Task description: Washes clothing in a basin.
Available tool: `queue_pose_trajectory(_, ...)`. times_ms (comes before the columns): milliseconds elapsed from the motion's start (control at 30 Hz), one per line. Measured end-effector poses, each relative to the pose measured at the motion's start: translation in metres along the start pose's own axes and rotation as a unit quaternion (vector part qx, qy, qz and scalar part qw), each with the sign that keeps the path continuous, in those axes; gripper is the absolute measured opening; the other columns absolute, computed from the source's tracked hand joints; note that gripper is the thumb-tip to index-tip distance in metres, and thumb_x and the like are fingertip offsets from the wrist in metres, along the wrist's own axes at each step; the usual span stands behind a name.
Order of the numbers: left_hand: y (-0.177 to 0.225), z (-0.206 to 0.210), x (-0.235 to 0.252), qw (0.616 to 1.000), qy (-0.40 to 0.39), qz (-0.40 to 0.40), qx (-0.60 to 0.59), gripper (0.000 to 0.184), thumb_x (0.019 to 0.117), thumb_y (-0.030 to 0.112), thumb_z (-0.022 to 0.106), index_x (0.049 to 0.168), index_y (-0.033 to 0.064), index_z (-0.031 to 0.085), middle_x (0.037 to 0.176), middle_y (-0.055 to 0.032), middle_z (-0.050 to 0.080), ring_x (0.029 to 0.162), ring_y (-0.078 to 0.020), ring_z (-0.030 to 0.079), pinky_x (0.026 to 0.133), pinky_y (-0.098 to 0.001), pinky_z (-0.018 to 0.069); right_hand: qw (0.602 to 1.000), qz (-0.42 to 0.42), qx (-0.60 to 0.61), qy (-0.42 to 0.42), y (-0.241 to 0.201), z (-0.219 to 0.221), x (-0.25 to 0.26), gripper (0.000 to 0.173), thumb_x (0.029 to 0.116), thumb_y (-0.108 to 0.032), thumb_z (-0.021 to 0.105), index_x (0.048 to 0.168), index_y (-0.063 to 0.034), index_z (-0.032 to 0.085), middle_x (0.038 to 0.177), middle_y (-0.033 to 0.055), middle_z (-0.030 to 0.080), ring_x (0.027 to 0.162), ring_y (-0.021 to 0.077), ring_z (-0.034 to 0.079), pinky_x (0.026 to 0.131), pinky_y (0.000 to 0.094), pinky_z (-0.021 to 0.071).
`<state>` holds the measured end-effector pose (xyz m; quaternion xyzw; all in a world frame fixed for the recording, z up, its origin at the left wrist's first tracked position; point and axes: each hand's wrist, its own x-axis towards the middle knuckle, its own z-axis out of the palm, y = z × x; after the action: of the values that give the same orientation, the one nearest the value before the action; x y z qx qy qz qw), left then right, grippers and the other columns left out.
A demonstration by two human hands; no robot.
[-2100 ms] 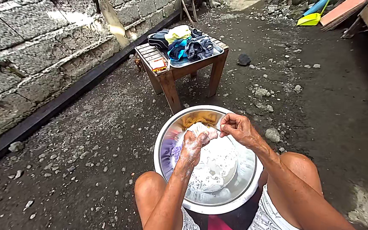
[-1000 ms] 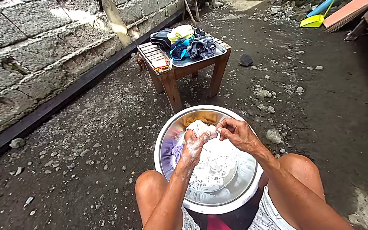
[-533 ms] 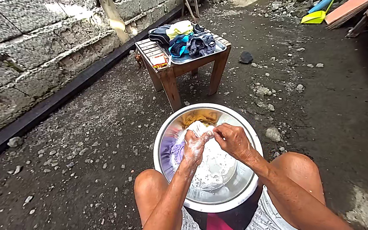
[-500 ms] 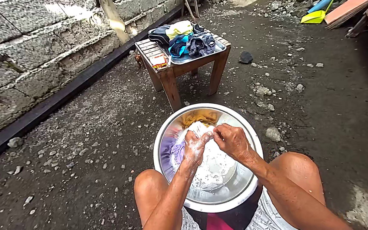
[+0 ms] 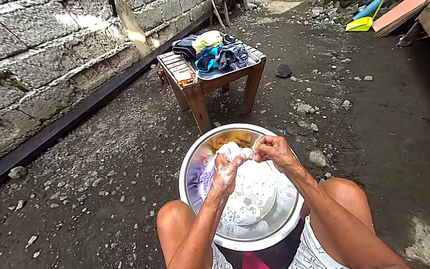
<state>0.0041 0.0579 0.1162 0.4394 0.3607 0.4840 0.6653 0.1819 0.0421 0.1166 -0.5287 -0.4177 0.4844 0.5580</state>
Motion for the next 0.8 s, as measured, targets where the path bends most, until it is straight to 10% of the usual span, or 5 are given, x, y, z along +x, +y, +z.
queue_pose_trajectory(500, 0.011, 0.001, -0.007, 0.999, 0.020, -0.049, 0.002, 0.030, 0.0955, -0.005, 0.060, 0.123, -0.0010, 0.048, 0.097, -0.0128, 0.064, 0.085, -0.0197, 0.068, 0.080, -0.0350, 0.0597, 0.983, -0.090, -0.118, -0.107, -0.005, -0.008, -0.004, 0.010, 0.0987, -0.008, 0.056, 0.096, -0.0028, 0.063, 0.077, 0.0043, 0.071, 0.064, 0.0125, 0.071, 0.066, 0.0273, 0.0619)
queue_pose_trajectory(800, 0.004, -0.001, -0.004, 0.999, 0.006, -0.034, 0.010, 0.067, 0.0836, -0.010, 0.074, 0.140, -0.0021, 0.039, 0.118, -0.0208, 0.064, 0.104, -0.0260, 0.068, 0.091, -0.0378, 0.0585, 0.935, -0.200, -0.281, -0.079, -0.001, -0.005, -0.013, 0.014, 0.0951, -0.014, 0.066, 0.096, -0.0025, 0.075, 0.081, 0.0038, 0.073, 0.068, 0.0054, 0.069, 0.068, 0.0218, 0.0597)
